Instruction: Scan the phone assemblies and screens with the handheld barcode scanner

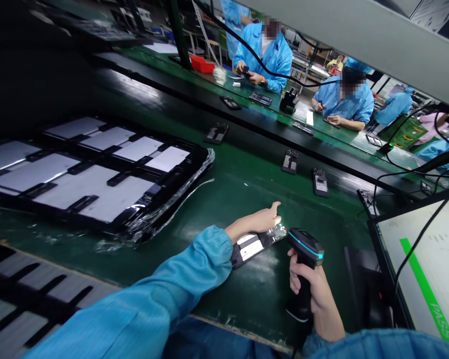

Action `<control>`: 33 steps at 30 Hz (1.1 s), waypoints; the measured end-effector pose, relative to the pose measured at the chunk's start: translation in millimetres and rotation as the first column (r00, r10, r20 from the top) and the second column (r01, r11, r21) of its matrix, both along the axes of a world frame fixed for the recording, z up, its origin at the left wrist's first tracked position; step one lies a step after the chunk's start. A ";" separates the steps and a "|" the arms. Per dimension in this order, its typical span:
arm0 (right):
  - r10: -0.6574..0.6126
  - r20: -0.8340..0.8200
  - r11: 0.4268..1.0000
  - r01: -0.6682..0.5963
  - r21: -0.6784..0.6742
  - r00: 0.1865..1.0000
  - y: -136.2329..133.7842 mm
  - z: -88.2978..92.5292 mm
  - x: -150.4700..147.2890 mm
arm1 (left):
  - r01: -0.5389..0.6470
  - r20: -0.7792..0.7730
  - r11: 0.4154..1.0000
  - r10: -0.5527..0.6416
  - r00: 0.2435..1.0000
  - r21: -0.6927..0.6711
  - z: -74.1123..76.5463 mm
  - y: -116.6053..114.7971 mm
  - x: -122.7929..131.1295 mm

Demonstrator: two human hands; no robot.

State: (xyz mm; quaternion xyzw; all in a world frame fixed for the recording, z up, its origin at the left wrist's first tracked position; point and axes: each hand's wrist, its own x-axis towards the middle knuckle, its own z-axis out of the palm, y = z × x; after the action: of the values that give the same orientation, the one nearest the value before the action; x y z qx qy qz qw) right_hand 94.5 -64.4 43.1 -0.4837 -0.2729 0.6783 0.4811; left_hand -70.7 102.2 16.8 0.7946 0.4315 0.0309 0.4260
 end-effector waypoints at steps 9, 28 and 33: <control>0.000 -0.012 1.000 0.000 0.012 1.000 -1.1 -0.1 -2.5 | 0.006 -0.025 1.000 -0.006 1.000 0.024 0.6 -2.0 1.2; 0.148 0.197 0.986 -0.129 -0.105 0.969 20.4 16.1 34.0 | 0.012 -0.042 0.760 0.020 0.999 0.650 -26.6 -64.8 -9.8; 0.313 0.208 0.936 -0.264 -0.233 0.927 39.6 24.1 36.3 | -0.018 -0.034 0.766 0.052 0.998 0.643 -36.6 -73.4 -9.7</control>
State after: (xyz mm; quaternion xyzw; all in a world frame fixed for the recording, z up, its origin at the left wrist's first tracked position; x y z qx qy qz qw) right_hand 130.9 -24.8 67.2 -0.5631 -0.3281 0.7019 0.2873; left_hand -80.4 28.9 -19.8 0.8845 0.4204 0.1647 0.1174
